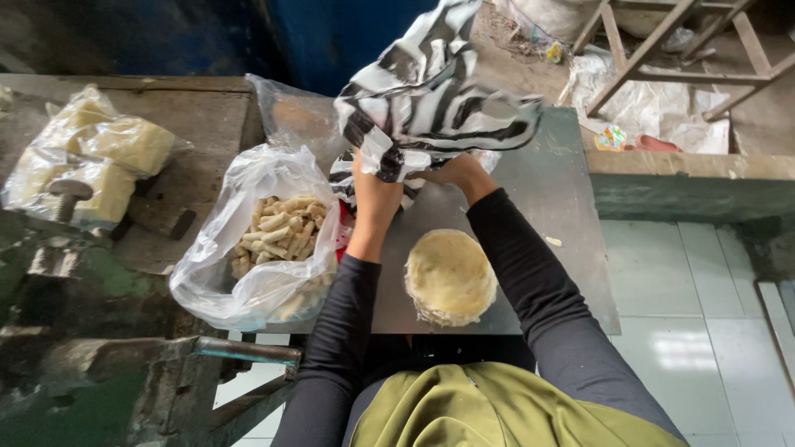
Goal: The person cuts a round block of dough into pieces with a knife on a metal table, wraps the cut pieces in a plastic bag, then flattens and shapes dough portions into round discs by hand, pressing and stretching them on the table.
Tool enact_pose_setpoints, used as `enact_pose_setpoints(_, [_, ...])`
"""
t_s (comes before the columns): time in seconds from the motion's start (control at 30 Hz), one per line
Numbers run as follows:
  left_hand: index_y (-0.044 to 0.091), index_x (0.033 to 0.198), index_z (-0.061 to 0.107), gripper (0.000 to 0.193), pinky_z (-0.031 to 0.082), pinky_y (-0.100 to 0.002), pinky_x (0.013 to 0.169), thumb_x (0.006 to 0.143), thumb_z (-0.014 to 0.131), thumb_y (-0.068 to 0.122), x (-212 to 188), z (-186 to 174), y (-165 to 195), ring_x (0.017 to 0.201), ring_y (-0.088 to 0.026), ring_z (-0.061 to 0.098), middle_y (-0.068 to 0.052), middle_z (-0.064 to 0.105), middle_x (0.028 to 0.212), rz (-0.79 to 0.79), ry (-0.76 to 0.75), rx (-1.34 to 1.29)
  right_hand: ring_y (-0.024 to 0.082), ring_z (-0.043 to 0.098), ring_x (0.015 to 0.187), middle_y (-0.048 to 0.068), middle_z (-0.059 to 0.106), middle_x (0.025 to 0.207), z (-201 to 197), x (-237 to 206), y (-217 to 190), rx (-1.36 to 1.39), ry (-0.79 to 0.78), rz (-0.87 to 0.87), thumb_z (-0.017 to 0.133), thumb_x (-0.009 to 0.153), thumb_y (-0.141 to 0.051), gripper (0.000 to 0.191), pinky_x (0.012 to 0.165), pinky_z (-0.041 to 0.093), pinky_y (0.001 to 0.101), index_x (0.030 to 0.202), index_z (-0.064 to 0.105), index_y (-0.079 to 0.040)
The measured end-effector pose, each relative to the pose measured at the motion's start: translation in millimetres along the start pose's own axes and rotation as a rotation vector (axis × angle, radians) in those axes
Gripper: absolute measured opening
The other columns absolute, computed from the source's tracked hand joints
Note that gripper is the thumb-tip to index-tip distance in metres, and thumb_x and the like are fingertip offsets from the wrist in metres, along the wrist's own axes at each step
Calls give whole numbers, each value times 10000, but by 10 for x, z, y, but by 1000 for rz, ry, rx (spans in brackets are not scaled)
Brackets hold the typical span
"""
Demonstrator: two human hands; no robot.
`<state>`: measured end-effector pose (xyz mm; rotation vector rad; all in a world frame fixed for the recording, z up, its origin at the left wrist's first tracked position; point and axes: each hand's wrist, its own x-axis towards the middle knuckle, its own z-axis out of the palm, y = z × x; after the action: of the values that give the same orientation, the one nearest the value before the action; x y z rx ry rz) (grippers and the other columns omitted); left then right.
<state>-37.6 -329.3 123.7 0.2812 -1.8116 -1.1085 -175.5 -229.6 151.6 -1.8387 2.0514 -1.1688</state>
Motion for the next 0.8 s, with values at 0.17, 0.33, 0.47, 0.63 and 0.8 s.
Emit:
enact_pose_setpoints(0.17, [-4,1553,214,1282,178,-669,1178,624,903,550,-174,-277,332,1478,-487,273,-296,256,1585,244,173,546,267,684,1136,144,737,1236,247,327,3,311,-70,336,722,881,-268,473,951,535,391,1304,658,-66])
enact_pose_setpoints(0.33, [-66,1330,470,1096,206,-764,1078,517,935,503,-264,-251,114,1320,-426,464,-221,512,1382,-98,-269,743,287,681,1138,181,707,1256,41,363,-284,148,-42,334,776,897,-393,633,978,511,384,1394,551,-71])
enact_pose_setpoints(0.47, [72,1004,651,290,349,-596,1219,771,813,132,-339,-210,-129,1154,-317,624,-95,665,1082,-33,-327,745,384,521,1344,239,512,1477,-128,279,-436,-391,258,-3,845,868,-440,875,1115,392,486,1554,411,-112])
enact_pose_setpoints(0.63, [-2,1124,603,336,479,-464,952,827,757,26,-338,-278,-73,1117,-412,593,-210,646,1142,-97,-96,338,482,338,1369,323,385,1464,-83,157,-287,-367,-331,-267,969,589,-428,1009,1101,244,592,1411,503,-76])
enact_pose_setpoints(0.8, [-40,1204,510,608,513,-441,905,768,828,240,-311,-352,123,1071,-384,654,-226,648,1118,-304,52,136,212,670,1181,129,705,1245,-42,-24,52,254,-352,188,806,897,-206,448,1032,509,336,1292,625,-98])
